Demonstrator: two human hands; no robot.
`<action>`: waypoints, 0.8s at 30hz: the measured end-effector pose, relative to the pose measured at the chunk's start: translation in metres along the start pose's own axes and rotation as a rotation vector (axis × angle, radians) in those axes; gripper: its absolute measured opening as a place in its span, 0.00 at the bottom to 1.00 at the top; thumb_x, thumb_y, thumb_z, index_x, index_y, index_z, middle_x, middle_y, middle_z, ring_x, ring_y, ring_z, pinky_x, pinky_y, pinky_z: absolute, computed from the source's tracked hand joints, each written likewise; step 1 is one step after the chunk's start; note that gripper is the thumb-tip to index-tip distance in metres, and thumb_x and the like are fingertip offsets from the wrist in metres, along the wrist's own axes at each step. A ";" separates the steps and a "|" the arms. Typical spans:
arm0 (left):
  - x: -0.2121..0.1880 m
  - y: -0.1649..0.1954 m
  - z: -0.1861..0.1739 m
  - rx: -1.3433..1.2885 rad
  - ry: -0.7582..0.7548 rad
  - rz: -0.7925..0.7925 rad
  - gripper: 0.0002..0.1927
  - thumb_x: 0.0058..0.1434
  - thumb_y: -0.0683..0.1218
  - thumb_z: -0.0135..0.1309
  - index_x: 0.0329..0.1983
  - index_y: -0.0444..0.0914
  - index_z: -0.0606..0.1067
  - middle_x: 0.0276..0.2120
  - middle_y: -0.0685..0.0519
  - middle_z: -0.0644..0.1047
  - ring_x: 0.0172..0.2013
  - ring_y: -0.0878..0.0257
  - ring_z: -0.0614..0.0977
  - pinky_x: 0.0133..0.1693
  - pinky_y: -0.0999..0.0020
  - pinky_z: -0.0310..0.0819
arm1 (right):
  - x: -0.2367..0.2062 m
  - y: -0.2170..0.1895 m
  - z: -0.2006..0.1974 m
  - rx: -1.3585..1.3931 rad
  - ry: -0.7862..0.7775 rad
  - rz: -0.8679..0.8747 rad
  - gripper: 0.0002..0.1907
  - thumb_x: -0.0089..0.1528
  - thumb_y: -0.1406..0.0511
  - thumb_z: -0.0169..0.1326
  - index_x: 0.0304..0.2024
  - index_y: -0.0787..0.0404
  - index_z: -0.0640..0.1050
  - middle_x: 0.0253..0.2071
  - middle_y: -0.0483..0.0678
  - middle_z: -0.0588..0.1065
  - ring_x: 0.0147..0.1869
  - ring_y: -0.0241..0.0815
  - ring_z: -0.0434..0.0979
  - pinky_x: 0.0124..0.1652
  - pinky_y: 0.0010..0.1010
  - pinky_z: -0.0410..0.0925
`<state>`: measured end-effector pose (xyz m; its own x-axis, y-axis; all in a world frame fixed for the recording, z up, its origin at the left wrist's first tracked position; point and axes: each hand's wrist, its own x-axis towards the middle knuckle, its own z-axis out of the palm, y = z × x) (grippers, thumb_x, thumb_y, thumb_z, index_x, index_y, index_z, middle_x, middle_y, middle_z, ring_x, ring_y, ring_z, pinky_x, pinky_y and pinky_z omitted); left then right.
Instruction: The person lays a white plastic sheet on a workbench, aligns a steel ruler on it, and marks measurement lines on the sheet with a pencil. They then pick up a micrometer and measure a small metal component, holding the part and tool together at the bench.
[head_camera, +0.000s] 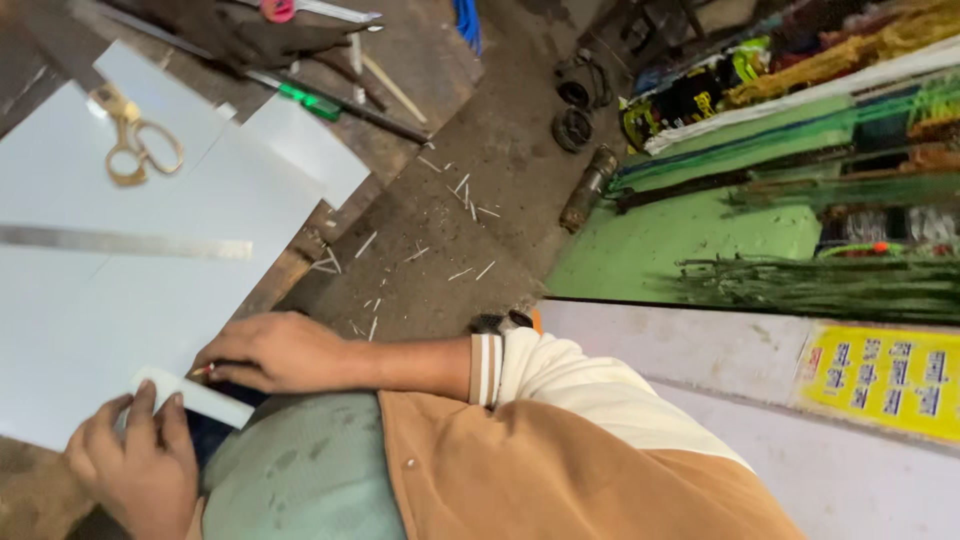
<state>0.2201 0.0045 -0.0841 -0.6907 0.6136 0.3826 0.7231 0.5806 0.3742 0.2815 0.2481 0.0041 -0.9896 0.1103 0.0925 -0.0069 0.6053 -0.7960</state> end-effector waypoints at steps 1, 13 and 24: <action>0.003 0.000 0.003 -0.010 0.002 0.005 0.13 0.74 0.45 0.58 0.59 0.38 0.76 0.54 0.47 0.72 0.56 0.49 0.70 0.61 0.58 0.66 | 0.000 0.002 -0.003 0.031 -0.011 0.004 0.14 0.66 0.58 0.56 0.53 0.52 0.79 0.45 0.45 0.80 0.48 0.47 0.82 0.46 0.34 0.76; 0.014 0.007 -0.005 -0.076 -0.089 -0.174 0.17 0.66 0.46 0.62 0.54 0.33 0.79 0.53 0.41 0.75 0.57 0.42 0.74 0.60 0.48 0.69 | 0.006 0.004 0.001 -0.007 -0.042 -0.012 0.12 0.63 0.67 0.59 0.49 0.59 0.80 0.45 0.55 0.79 0.48 0.57 0.82 0.47 0.41 0.75; 0.001 -0.004 -0.002 -0.101 0.109 -0.181 0.18 0.65 0.48 0.62 0.56 0.39 0.78 0.53 0.47 0.73 0.58 0.49 0.74 0.56 0.53 0.73 | 0.021 -0.021 0.023 -0.086 -0.118 0.035 0.06 0.66 0.69 0.60 0.44 0.63 0.80 0.35 0.54 0.79 0.33 0.46 0.81 0.33 0.31 0.71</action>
<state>0.2166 0.0016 -0.0834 -0.8098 0.4395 0.3885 0.5866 0.6163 0.5254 0.2579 0.2194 0.0091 -0.9990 0.0426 -0.0095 0.0356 0.6687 -0.7427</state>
